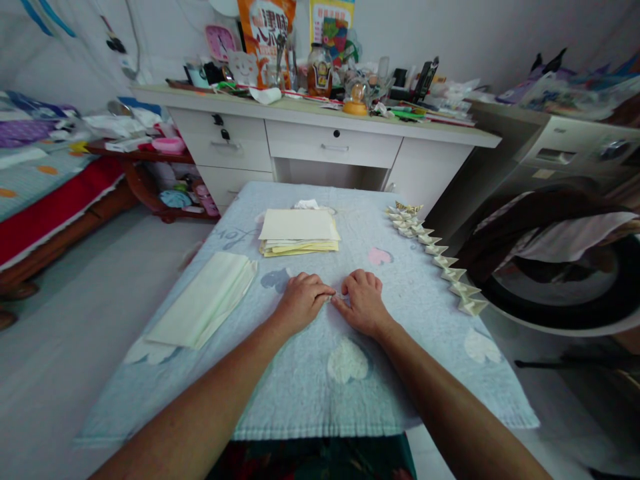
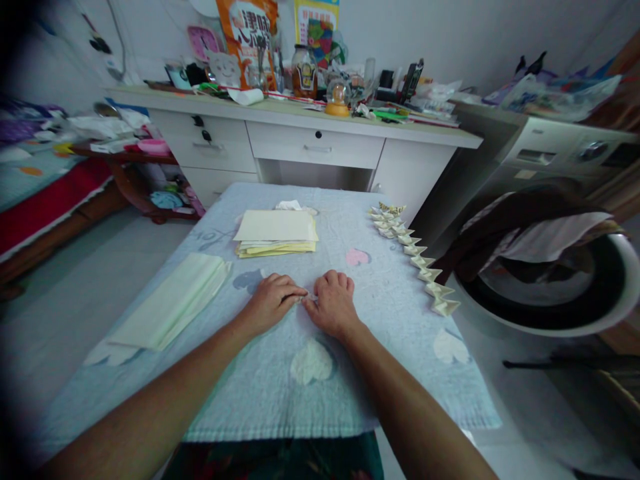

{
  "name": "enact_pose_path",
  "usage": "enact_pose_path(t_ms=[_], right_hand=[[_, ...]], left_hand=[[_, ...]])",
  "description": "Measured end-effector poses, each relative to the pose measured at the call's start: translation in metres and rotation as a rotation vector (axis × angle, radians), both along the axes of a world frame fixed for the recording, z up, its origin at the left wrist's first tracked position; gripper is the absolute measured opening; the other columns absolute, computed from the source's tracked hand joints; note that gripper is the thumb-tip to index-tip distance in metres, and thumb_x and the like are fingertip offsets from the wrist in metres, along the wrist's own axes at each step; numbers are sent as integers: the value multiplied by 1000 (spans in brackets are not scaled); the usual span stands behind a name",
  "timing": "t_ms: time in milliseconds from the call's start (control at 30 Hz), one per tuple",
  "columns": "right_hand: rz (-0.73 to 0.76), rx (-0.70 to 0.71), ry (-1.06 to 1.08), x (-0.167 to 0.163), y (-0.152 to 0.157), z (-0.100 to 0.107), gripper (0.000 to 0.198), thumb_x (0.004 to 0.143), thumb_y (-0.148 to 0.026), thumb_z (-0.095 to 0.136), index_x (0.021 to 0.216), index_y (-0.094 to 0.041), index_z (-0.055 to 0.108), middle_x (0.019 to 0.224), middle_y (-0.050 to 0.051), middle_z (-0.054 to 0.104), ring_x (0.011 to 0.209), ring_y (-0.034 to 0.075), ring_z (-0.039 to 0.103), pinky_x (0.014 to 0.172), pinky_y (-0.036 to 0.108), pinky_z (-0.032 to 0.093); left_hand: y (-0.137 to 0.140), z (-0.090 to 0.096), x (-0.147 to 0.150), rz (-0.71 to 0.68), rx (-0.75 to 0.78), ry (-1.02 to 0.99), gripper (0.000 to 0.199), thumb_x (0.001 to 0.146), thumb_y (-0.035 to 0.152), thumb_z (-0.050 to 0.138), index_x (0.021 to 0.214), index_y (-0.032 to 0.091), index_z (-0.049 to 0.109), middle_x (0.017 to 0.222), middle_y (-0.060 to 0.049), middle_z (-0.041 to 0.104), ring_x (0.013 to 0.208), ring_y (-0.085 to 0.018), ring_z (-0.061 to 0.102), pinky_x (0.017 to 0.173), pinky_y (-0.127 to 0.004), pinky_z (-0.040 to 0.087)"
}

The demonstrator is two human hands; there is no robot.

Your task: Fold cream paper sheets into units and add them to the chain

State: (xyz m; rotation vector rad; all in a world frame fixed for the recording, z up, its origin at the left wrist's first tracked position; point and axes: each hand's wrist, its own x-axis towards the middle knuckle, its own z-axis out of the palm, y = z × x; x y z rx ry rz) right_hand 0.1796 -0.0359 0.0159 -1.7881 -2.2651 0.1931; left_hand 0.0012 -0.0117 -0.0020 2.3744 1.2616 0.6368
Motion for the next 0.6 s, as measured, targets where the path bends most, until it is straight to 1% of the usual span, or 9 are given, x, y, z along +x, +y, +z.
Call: enact_pose_path(t_ms=[167, 300, 600], right_hand=[[-18, 20, -52, -9, 0, -3, 36, 87, -52, 50, 95, -18, 58, 104, 11, 51, 98, 26, 42, 89, 41, 31], [-33, 12, -71, -11, 1, -3, 39, 88, -54, 47, 96, -18, 58, 105, 11, 52, 99, 28, 43, 90, 43, 31], [-35, -70, -8, -7, 4, 0, 24, 85, -42, 56, 97, -22, 59, 107, 8, 51, 101, 26, 43, 89, 41, 32]], left_hand=[[-3, 6, -4, 40, -21, 51, 25, 87, 26, 58, 106, 33, 71, 98, -3, 61, 97, -21, 49, 87, -36, 36], [-3, 9, -9, 33, -46, 87, 29, 85, 27, 60, 110, 37, 69, 102, -3, 57, 98, -21, 46, 90, -38, 34], [-3, 10, -10, 22, -65, 73, 30, 85, 26, 60, 110, 38, 69, 102, -3, 56, 99, -21, 46, 91, -38, 34]])
